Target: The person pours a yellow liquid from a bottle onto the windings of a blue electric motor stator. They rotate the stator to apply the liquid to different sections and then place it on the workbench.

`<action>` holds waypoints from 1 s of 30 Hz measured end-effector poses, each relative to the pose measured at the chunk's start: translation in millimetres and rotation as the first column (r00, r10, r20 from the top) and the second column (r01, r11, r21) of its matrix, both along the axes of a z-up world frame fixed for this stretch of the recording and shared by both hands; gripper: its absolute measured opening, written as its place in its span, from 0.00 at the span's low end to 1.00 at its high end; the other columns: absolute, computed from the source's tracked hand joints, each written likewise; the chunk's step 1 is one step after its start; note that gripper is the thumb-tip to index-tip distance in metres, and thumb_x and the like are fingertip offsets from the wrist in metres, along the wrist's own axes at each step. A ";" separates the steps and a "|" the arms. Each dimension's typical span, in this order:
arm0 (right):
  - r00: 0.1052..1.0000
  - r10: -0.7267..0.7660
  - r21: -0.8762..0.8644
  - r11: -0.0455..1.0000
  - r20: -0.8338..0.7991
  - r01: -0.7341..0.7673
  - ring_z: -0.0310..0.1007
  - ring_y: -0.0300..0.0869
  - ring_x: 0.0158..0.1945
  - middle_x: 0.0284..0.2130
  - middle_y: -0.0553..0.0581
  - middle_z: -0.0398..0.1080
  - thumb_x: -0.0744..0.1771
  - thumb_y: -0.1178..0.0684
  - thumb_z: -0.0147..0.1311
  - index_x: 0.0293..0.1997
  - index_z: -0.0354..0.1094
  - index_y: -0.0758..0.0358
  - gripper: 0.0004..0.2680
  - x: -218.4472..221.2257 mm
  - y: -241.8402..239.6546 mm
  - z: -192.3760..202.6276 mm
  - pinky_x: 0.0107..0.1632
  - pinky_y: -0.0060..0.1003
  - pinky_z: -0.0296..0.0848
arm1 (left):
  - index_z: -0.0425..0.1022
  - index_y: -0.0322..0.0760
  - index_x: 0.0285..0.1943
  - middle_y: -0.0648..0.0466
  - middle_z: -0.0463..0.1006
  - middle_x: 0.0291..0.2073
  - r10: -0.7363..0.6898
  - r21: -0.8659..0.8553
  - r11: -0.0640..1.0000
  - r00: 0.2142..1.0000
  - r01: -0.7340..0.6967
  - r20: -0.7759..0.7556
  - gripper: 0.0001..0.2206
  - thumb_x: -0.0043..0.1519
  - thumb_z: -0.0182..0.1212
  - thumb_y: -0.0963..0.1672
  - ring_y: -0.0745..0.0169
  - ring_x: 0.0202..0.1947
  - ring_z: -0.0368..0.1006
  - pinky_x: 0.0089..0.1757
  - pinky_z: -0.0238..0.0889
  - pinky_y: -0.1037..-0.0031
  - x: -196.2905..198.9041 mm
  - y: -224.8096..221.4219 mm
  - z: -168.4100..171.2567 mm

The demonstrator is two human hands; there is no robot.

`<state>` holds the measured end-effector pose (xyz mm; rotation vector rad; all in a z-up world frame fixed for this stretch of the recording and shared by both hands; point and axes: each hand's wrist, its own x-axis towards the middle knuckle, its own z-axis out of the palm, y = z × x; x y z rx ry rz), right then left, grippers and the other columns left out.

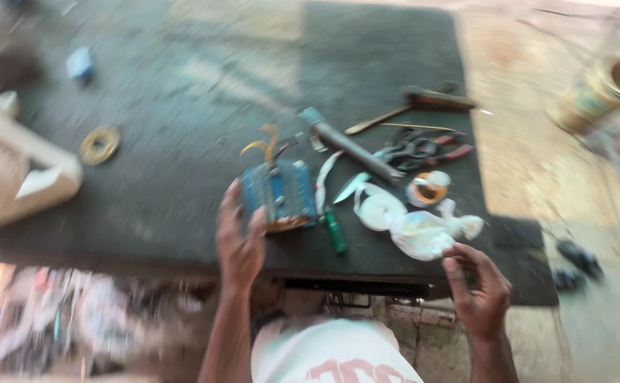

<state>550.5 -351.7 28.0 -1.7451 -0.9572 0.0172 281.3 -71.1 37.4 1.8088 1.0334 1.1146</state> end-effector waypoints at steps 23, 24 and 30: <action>0.735 0.675 -0.286 0.718 0.064 -0.635 0.36 0.63 0.80 0.77 0.73 0.38 0.67 0.39 0.57 0.77 0.43 0.68 0.33 -83.5 179.1 35.3 0.75 0.51 0.46 | 0.52 0.43 0.80 0.39 0.49 0.78 -0.074 0.025 0.995 0.896 0.095 -0.438 0.34 0.64 0.51 0.54 0.31 0.60 0.72 0.51 0.70 0.53 13.9 2.7 35.8; 0.741 0.666 -0.320 0.724 0.089 -0.612 0.35 0.64 0.79 0.76 0.74 0.37 0.67 0.40 0.58 0.77 0.42 0.69 0.34 -87.6 183.1 33.6 0.75 0.52 0.45 | 0.52 0.42 0.80 0.38 0.50 0.78 -0.090 0.027 0.993 0.893 0.113 -0.441 0.34 0.64 0.51 0.53 0.31 0.58 0.72 0.50 0.71 0.53 12.9 4.5 38.4; 0.783 0.614 -0.381 0.750 0.096 -0.541 0.37 0.65 0.79 0.76 0.76 0.37 0.67 0.41 0.58 0.76 0.41 0.70 0.34 -105.9 186.2 30.9 0.74 0.53 0.46 | 0.51 0.36 0.79 0.31 0.50 0.76 -0.103 0.093 0.981 0.866 0.170 -0.490 0.34 0.65 0.52 0.52 0.30 0.56 0.74 0.45 0.73 0.54 11.5 10.2 34.0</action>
